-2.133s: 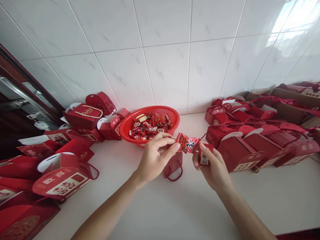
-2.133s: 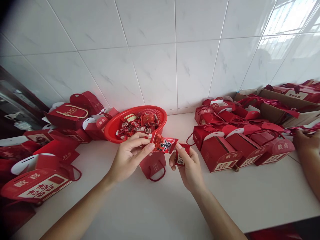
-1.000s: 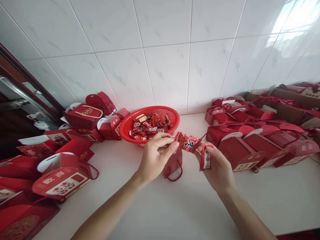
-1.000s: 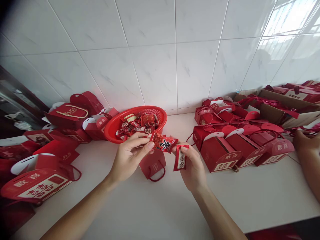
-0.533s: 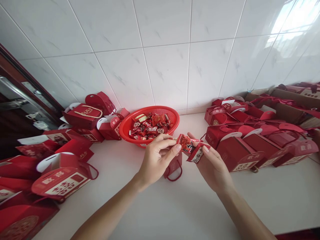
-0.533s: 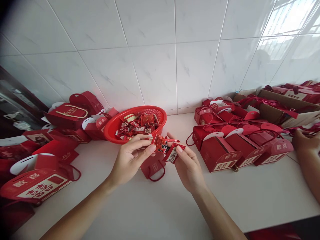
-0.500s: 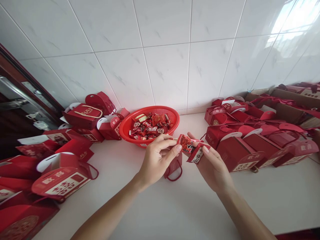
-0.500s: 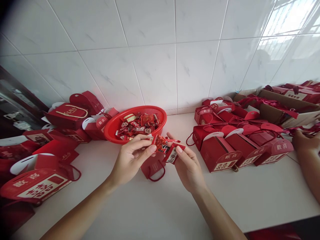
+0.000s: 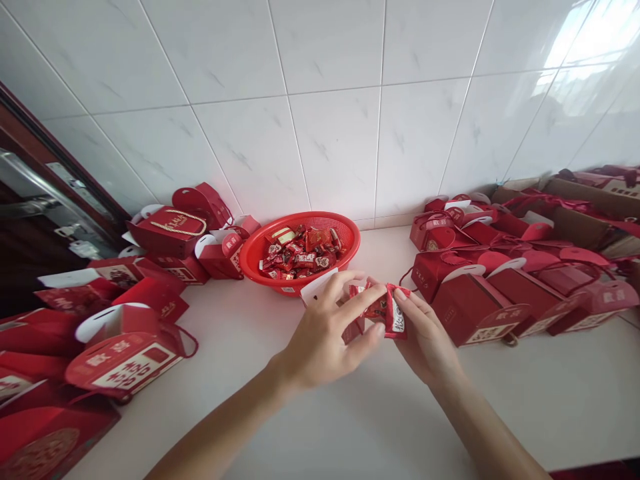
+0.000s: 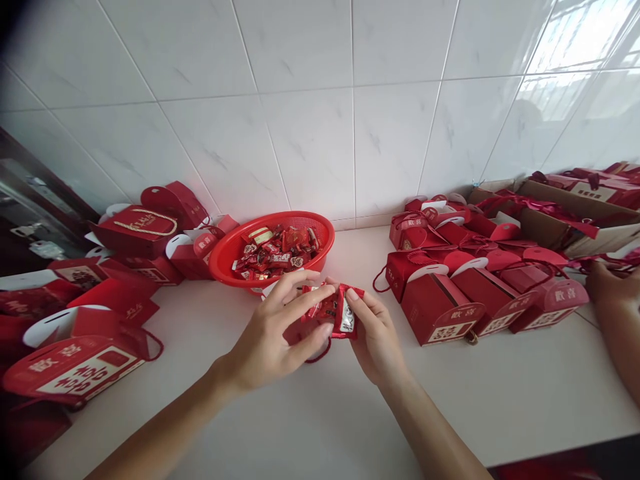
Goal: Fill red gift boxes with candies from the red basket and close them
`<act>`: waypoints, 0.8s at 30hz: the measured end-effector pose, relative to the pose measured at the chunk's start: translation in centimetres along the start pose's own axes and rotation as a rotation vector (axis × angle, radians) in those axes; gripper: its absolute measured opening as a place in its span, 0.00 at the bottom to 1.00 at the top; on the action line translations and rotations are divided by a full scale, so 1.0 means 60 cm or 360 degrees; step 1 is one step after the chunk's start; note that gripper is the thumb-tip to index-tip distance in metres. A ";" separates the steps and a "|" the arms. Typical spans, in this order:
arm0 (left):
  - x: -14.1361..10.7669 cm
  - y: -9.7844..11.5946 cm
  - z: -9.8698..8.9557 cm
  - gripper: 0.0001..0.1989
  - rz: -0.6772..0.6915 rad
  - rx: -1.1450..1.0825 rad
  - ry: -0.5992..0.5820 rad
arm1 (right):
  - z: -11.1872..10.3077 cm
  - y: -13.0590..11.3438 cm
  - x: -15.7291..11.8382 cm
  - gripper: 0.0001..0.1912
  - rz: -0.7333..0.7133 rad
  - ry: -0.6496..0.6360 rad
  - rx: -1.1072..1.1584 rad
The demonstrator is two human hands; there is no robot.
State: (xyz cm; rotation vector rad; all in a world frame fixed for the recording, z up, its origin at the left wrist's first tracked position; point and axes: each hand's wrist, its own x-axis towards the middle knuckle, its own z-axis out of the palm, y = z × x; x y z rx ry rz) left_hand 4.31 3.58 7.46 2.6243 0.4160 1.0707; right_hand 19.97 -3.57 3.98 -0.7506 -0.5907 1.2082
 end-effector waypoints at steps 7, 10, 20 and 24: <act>0.004 0.024 0.004 0.13 0.0425 0.0386 0.0074 | 0.003 0.003 -0.004 0.12 -0.0056 0.0063 -0.0046; 0.002 0.021 0.013 0.10 0.0390 0.0166 0.0136 | 0.005 0.005 -0.005 0.15 -0.0087 0.0058 -0.0101; 0.008 0.002 -0.002 0.09 -0.0501 -0.0579 0.0490 | 0.008 0.012 -0.003 0.16 -0.0173 -0.0081 -0.0187; 0.012 0.003 -0.007 0.10 -0.0655 -0.0752 0.0487 | 0.007 0.013 -0.006 0.13 -0.0190 -0.0089 -0.0248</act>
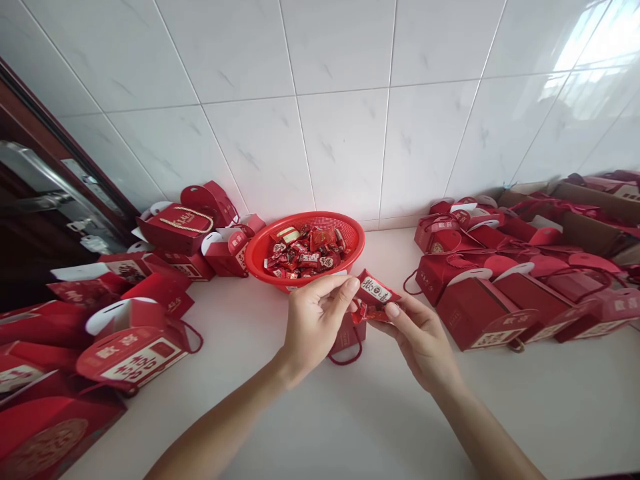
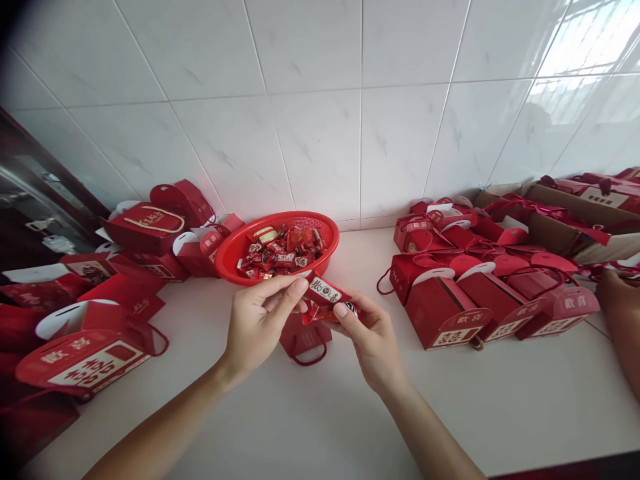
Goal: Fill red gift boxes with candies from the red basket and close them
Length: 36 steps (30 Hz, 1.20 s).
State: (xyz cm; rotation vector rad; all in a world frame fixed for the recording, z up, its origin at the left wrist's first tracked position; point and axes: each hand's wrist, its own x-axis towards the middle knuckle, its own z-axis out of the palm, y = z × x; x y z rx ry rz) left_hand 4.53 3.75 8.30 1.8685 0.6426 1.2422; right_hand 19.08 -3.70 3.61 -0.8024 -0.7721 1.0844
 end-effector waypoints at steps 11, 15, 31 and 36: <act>0.001 -0.001 -0.006 0.16 -0.0096 -0.0147 -0.0232 | -0.001 -0.008 -0.003 0.08 -0.0142 0.0158 -0.0059; 0.003 -0.002 -0.015 0.14 -0.0026 -0.0068 -0.0342 | 0.000 -0.012 -0.005 0.08 -0.0156 0.0156 -0.0051; 0.017 0.005 -0.033 0.09 -0.0051 -0.0055 -0.0409 | -0.007 -0.015 -0.006 0.07 -0.0132 0.0064 -0.0059; 0.013 0.019 -0.032 0.09 -0.0101 -0.0232 -0.0422 | -0.009 -0.015 -0.005 0.07 -0.0139 0.0029 -0.0033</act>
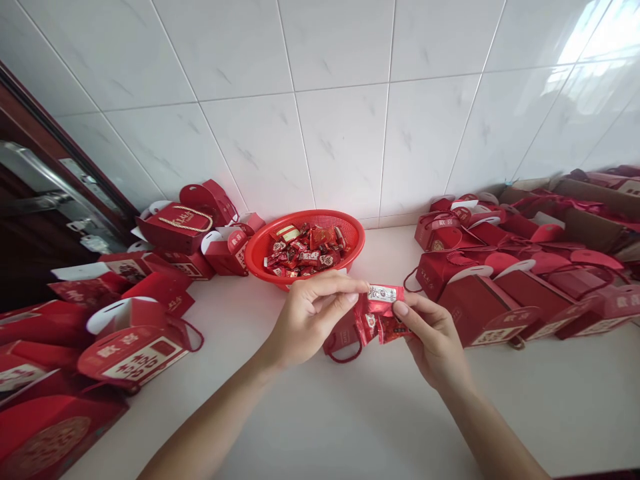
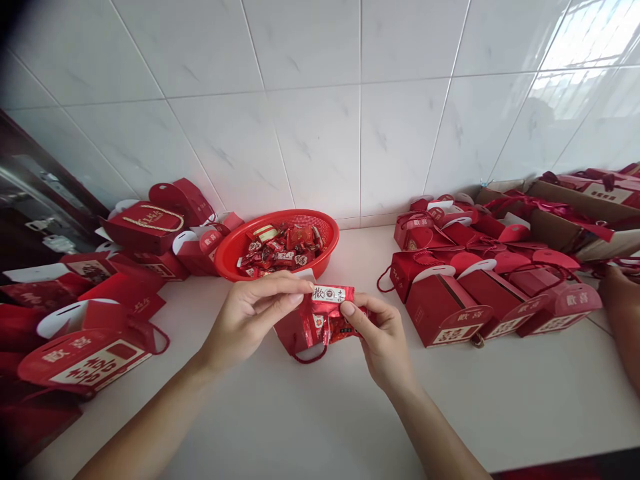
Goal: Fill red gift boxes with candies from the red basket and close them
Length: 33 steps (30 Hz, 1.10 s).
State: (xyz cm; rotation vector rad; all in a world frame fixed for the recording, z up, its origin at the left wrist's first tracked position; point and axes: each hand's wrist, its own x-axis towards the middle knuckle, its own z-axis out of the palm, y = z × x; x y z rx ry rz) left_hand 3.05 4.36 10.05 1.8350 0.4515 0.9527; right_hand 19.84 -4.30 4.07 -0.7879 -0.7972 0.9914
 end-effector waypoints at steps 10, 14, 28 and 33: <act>-0.004 -0.001 0.007 0.11 -0.0094 -0.0207 -0.0067 | -0.001 0.000 0.000 0.07 -0.0096 0.0018 -0.0031; -0.002 0.000 0.007 0.12 -0.0139 -0.0362 -0.0095 | -0.002 0.001 -0.002 0.08 -0.0054 0.0011 -0.0027; 0.008 -0.005 0.002 0.10 -0.0479 -0.0736 -0.0088 | -0.001 0.005 -0.003 0.12 -0.0003 -0.0019 -0.0030; 0.007 -0.005 0.006 0.09 -0.0422 -0.0685 -0.0049 | -0.002 0.007 -0.004 0.13 -0.0009 -0.0015 -0.0050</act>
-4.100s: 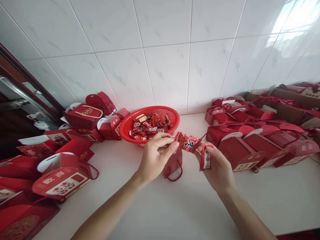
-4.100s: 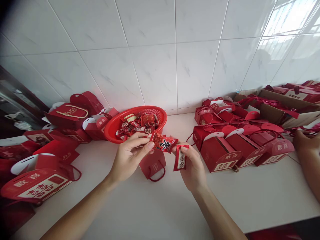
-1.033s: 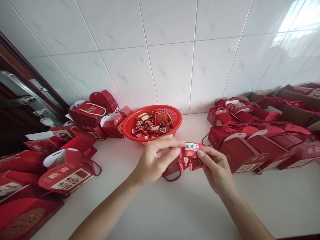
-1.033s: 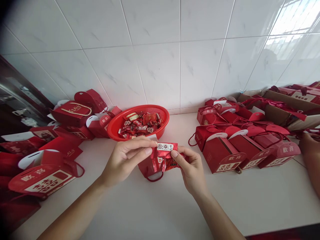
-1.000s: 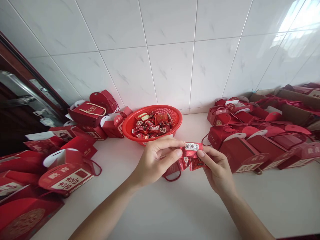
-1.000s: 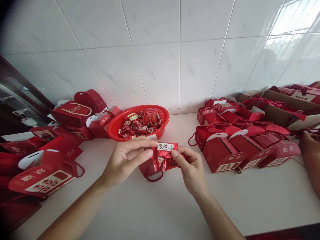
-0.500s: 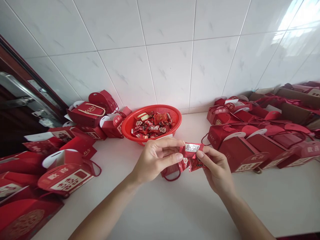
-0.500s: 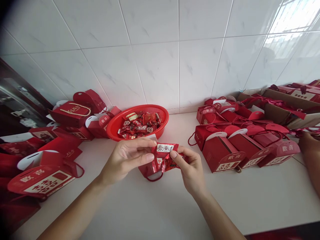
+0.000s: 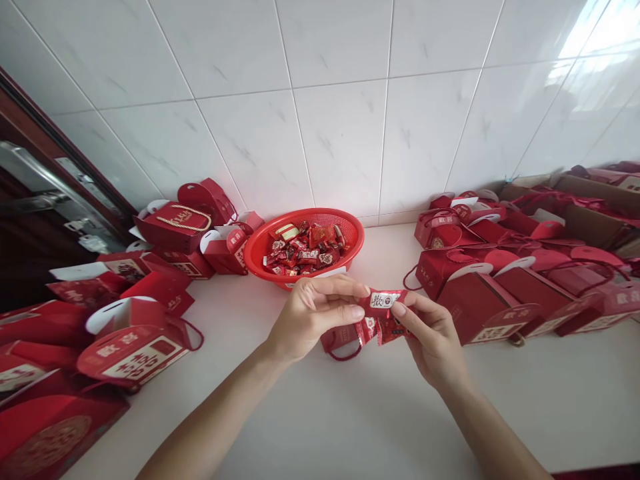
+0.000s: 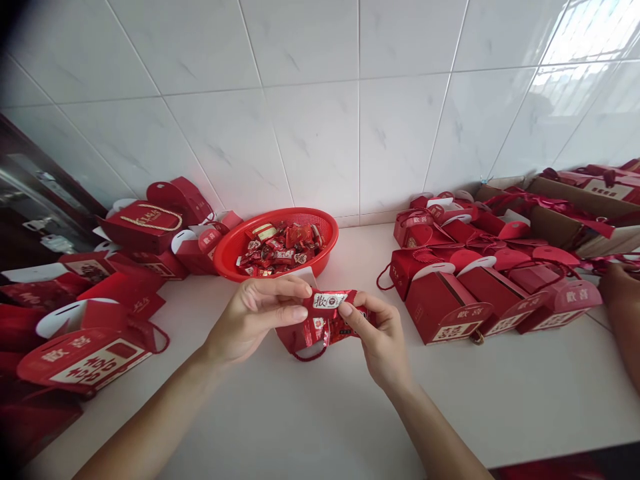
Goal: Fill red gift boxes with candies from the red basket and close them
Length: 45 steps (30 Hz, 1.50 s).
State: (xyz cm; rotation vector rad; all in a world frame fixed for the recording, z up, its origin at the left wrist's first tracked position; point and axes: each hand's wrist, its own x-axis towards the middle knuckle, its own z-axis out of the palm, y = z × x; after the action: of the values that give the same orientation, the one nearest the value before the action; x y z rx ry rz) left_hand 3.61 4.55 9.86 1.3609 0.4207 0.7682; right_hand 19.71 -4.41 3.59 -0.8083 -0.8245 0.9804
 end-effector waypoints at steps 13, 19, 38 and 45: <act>0.002 -0.007 0.001 0.10 0.0127 0.0171 0.0062 | 0.003 -0.009 -0.001 0.11 0.0007 0.0032 -0.0004; 0.001 -0.007 0.008 0.10 0.0120 0.0227 0.0117 | 0.000 -0.003 -0.003 0.09 0.0019 -0.0046 -0.0008; 0.001 -0.007 -0.005 0.04 0.0501 0.0832 -0.0017 | -0.007 -0.006 -0.002 0.11 0.0055 -0.0074 -0.0094; 0.002 -0.006 -0.008 0.08 0.0756 0.1273 -0.0113 | 0.000 -0.014 0.000 0.12 0.0090 -0.0074 -0.0080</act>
State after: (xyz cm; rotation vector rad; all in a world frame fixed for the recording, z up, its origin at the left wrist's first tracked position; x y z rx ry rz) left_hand 3.45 4.98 9.45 2.2838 0.3630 0.9812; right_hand 20.01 -4.68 4.31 -0.8582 -0.8733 1.0351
